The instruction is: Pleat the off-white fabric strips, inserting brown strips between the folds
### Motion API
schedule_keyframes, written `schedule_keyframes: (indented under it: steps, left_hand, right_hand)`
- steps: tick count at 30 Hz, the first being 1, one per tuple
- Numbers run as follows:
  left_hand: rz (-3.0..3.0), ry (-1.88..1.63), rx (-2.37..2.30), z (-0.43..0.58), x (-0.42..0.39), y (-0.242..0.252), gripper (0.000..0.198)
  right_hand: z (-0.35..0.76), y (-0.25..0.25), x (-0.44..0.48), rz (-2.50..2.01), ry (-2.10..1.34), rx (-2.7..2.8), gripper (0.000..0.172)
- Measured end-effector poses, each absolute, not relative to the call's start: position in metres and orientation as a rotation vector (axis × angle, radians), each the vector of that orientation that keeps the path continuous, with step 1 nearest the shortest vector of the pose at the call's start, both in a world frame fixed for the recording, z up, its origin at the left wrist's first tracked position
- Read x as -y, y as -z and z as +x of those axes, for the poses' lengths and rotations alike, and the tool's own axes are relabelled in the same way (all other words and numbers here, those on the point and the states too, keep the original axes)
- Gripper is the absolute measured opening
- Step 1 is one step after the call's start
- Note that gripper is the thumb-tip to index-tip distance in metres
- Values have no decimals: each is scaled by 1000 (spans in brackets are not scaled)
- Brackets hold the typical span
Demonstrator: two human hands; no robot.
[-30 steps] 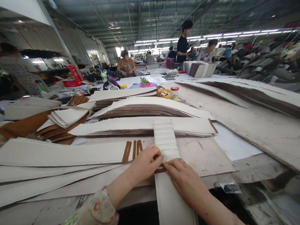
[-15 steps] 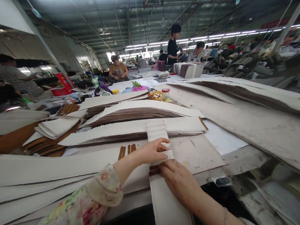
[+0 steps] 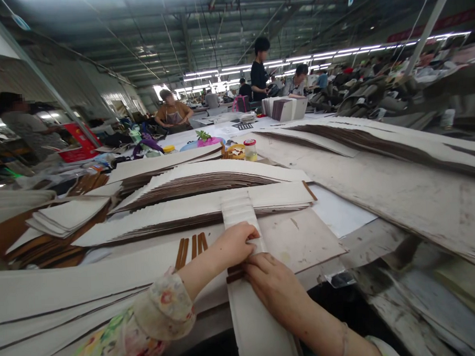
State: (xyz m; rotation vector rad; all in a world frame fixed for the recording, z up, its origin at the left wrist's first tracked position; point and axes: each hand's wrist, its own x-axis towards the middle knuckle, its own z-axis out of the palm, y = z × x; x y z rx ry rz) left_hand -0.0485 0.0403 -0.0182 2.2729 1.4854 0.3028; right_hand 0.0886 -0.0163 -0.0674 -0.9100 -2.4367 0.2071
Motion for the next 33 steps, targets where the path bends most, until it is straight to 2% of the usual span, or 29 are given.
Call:
schedule_keyframes:
  steps: [9, 24, 33]
  left_hand:
    - [2496, -288, -1381, -49, -33, 24, 18]
    - [2702, -122, -1238, -52, -19, 27, 23]
    - [2505, -397, -1308, -71, -16, 32, 20]
  right_hand:
    - [88, 68, 15, -926, -185, 2372, 12]
    - [88, 71, 15, -929, -149, 2357, 12]
    - [91, 62, 11, -944, -285, 2341, 10]
